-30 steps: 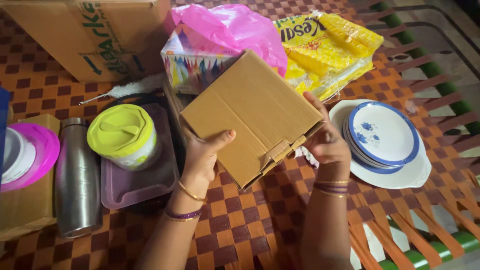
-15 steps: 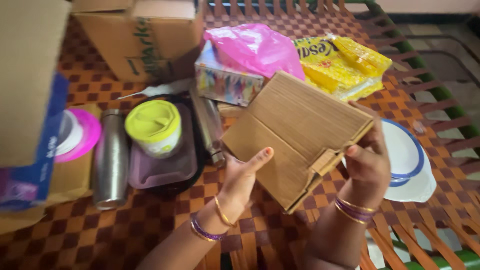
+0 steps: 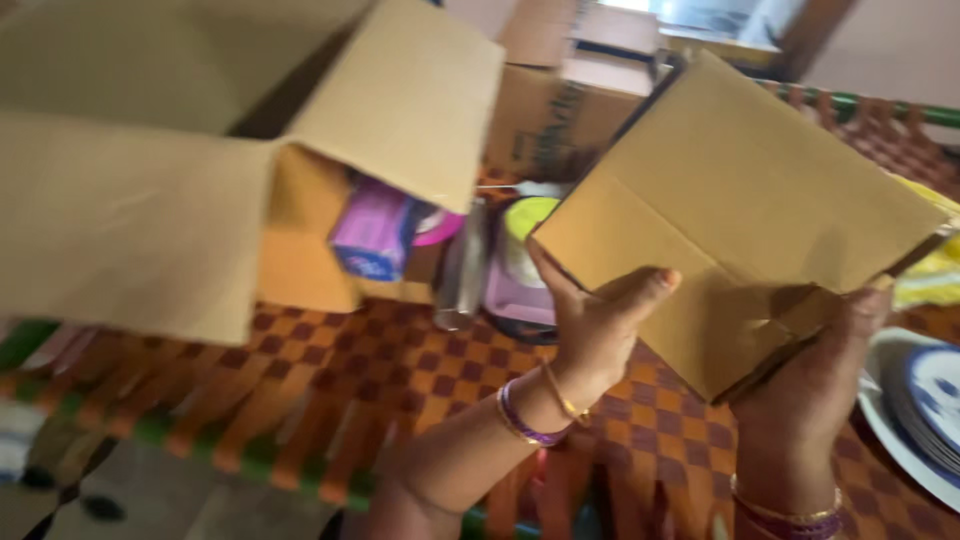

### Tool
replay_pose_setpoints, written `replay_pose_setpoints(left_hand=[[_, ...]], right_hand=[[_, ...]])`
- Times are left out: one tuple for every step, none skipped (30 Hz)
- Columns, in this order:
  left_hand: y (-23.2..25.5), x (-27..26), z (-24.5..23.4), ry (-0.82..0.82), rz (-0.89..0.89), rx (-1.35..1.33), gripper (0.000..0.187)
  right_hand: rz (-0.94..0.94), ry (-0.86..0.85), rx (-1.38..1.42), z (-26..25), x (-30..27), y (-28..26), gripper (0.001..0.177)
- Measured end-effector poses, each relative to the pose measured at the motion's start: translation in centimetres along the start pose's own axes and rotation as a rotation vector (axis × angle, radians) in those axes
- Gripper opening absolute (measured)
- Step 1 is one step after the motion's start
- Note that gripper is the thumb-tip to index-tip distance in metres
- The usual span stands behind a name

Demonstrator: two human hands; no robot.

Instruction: The person wipes several plates and plastic containers with a cloth, then places them into a cardboard box. The person also assembles a small cardboard box and places it inside a larger box.

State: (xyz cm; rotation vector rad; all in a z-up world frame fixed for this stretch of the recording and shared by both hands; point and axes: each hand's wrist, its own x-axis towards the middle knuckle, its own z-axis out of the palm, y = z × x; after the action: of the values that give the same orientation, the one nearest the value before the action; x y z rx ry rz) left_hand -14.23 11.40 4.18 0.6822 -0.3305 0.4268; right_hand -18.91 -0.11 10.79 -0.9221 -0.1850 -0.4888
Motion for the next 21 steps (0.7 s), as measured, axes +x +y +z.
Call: replay_pose_setpoints(left_hand=[[1.0, 0.1, -0.3, -0.003, 0.046, -0.028, 0.115], [2.1, 0.3, -0.9, -0.007, 0.062, -0.046, 0.111], [3.3, 0.4, -1.3, -0.012, 0.073, -0.069, 0.106], [4.4, 0.5, -1.7, -0.018, 0.083, -0.092, 0.102], [5.7, 0.7, -2.1, -0.027, 0.123, -0.056, 0.102], [7.0, 1.0, -2.6, -0.035, 0.162, -0.019, 0.101], [8.3, 1.5, -3.0, -0.048, 0.197, 0.016, 0.101], [9.6, 2.0, -3.3, -0.051, 0.27, 0.123, 0.101], [10.8, 2.5, -3.6, -0.051, 0.336, 0.226, 0.102], [11.9, 3.1, -4.0, -0.051, 0.403, 0.33, 0.102], [13.0, 3.7, -4.4, -0.067, 0.386, 0.37, 0.096], [14.1, 4.4, -4.9, -0.083, 0.369, 0.409, 0.09], [15.0, 5.3, -5.2, -0.106, 0.35, 0.443, 0.084], [15.7, 6.3, -5.5, -0.115, 0.377, 0.482, 0.089], [16.2, 7.1, -5.7, -0.12, 0.402, 0.519, 0.095], [16.6, 7.7, -6.0, -0.125, 0.427, 0.555, 0.1], [17.0, 8.1, -6.4, -0.111, 0.431, 0.565, 0.098], [17.4, 8.4, -6.7, -0.097, 0.434, 0.576, 0.095], [17.8, 8.7, -7.0, -0.083, 0.436, 0.589, 0.093], [18.1, 9.0, -7.3, -0.064, 0.461, 0.571, 0.098], [18.5, 9.1, -7.7, -0.045, 0.483, 0.554, 0.103]], right_hand=[[0.028, 0.002, 0.12, 1.4, -0.7, 0.1, 0.063], [0.035, -0.033, 0.158, 2.7, -1.1, 0.4, 0.062], [0.041, -0.064, 0.191, 3.6, -1.5, 0.5, 0.061], [0.047, -0.094, 0.224, 4.5, -1.8, 0.9, 0.06], [0.015, -0.108, 0.023, 5.2, -2.0, 1.6, 0.06], [-0.019, -0.12, -0.176, 5.8, -2.0, 2.4, 0.063], [-0.058, -0.125, -0.375, 6.5, -1.8, 3.3, 0.068], [-0.058, -0.151, -0.25, 7.3, -1.3, 4.6, 0.067], [-0.056, -0.174, -0.13, 8.1, -0.7, 5.9, 0.066], [-0.054, -0.196, -0.011, 8.5, -0.1, 6.8, 0.065], [-0.018, -0.159, 0.014, 8.9, 0.2, 7.5, 0.064], [0.017, -0.123, 0.04, 9.5, 0.4, 8.4, 0.064], [0.045, -0.082, 0.064, 10.1, 0.9, 9.1, 0.065], [0.069, -0.05, 0.073, 10.9, 1.6, 9.8, 0.065], [0.095, -0.018, 0.078, 11.7, 2.3, 10.4, 0.066], [0.122, 0.014, 0.083, 12.2, 2.6, 10.9, 0.067], [0.089, -0.054, 0.136, 12.6, 2.7, 11.3, 0.065], [0.056, -0.122, 0.188, 13.0, 2.8, 11.7, 0.064], [0.026, -0.19, 0.242, 13.3, 2.9, 11.9, 0.064], [0.048, -0.245, 0.279, 13.4, 2.9, 11.8, 0.066], [0.071, -0.299, 0.317, 13.4, 2.8, 11.7, 0.068]])
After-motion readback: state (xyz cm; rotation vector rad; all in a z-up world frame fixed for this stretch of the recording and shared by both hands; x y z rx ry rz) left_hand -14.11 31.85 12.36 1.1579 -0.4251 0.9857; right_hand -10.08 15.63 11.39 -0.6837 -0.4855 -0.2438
